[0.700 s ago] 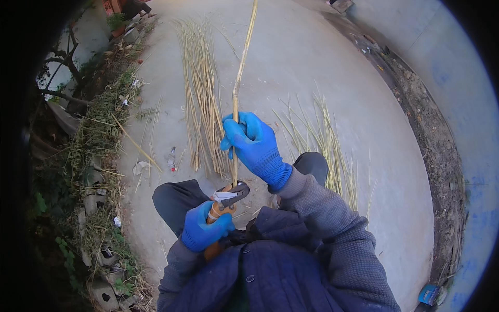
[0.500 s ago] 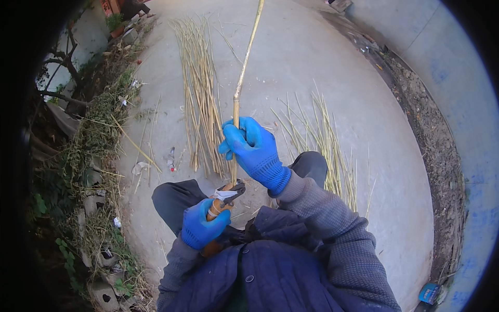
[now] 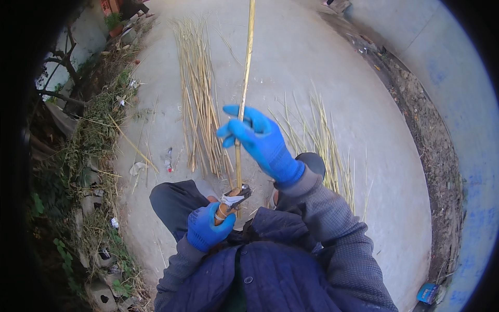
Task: The person sits on the ground and uses pruning shears to strip and trim thin sticks one at a time. They repeatedly pick up sticks, remove side branches, and place the trimmed sticks into a growing pile on the ground.
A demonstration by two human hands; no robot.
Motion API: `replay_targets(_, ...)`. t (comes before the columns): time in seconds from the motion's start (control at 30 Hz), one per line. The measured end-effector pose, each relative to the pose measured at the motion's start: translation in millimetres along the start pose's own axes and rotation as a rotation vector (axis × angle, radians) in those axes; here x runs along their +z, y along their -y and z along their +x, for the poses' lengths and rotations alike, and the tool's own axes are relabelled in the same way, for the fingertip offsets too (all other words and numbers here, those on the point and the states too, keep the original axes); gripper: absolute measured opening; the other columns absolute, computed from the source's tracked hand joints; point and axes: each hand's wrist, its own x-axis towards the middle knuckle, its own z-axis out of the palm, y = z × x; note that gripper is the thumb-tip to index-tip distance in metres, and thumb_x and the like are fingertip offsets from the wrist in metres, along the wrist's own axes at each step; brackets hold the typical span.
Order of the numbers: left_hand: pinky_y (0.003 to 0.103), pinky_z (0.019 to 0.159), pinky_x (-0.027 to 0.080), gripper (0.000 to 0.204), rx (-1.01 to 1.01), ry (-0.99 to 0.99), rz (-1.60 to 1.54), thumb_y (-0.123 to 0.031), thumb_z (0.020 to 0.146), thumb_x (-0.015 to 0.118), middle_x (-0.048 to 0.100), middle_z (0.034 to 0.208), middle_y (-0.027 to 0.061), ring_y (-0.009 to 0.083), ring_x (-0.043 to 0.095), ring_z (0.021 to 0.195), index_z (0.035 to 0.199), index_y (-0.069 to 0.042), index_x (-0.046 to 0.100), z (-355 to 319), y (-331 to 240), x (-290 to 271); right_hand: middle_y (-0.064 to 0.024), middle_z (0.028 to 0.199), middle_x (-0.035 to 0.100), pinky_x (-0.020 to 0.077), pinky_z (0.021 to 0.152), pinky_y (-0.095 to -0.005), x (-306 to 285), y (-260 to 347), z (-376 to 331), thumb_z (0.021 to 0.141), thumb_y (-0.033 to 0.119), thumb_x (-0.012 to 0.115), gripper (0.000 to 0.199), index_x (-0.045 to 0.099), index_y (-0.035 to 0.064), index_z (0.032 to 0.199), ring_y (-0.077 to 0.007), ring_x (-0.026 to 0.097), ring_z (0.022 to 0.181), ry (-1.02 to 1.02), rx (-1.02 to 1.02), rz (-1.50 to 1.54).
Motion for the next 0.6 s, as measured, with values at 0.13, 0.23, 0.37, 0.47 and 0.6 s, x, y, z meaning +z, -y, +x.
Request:
replay_targets(0.13,0.042,0.054,0.048,0.024,0.042,-0.010,0.055,-0.026,0.080,0.073,0.061,0.066,0.0185,0.0352,0.064,0.062,0.086,-0.004,0.066,0,-6,-3,-0.0095,0.089,0.063,0.0522,0.096,-0.0377,-31,57,82,0.104,0.035,0.044,0.046,0.046,-0.0052,0.126,-0.0146,0.060,0.073,-0.133,-0.213,0.595)
replay_targets(0.23,0.042,0.054,0.049,0.026,0.016,-0.034,0.036,-0.027,0.081,0.073,0.062,0.067,0.0187,0.0355,0.065,0.062,0.088,-0.003,0.066,8,-11,-13,0.0004,0.074,0.048,0.0545,0.087,-0.0349,-13,61,93,0.104,0.038,0.043,0.044,0.051,-0.0028,0.118,-0.0088,0.047,0.059,-0.207,-0.320,0.388)
replay_targets(0.37,0.041,0.056,0.050,0.028,0.012,-0.008,-0.052,-0.028,0.081,0.073,0.064,0.069,0.0182,0.0353,0.065,0.063,0.090,-0.003,0.067,40,-11,-29,0.0034,0.064,0.038,0.0557,0.080,-0.0344,17,31,67,0.105,0.043,0.037,0.046,0.054,0.0007,0.110,-0.0075,0.036,0.049,-0.302,-0.119,0.165)
replay_targets(0.47,0.040,0.057,0.050,0.029,0.077,0.037,-0.085,-0.029,0.081,0.073,0.065,0.071,0.0183,0.0351,0.066,0.064,0.091,-0.002,0.067,53,-18,-26,0.0020,0.065,0.042,0.0560,0.083,-0.0342,6,34,55,0.106,0.040,0.034,0.047,0.054,-0.0012,0.112,-0.0079,0.041,0.051,-0.277,-0.131,0.128)
replay_targets(0.6,0.039,0.057,0.050,0.033,0.066,0.041,-0.140,-0.031,0.081,0.073,0.065,0.072,0.0190,0.0338,0.067,0.065,0.094,-0.002,0.068,54,-22,-9,0.0014,0.066,0.045,0.0557,0.086,-0.0326,-5,58,60,0.107,0.040,0.033,0.050,0.053,-0.0032,0.122,-0.0074,0.045,0.054,-0.150,-0.194,0.132)
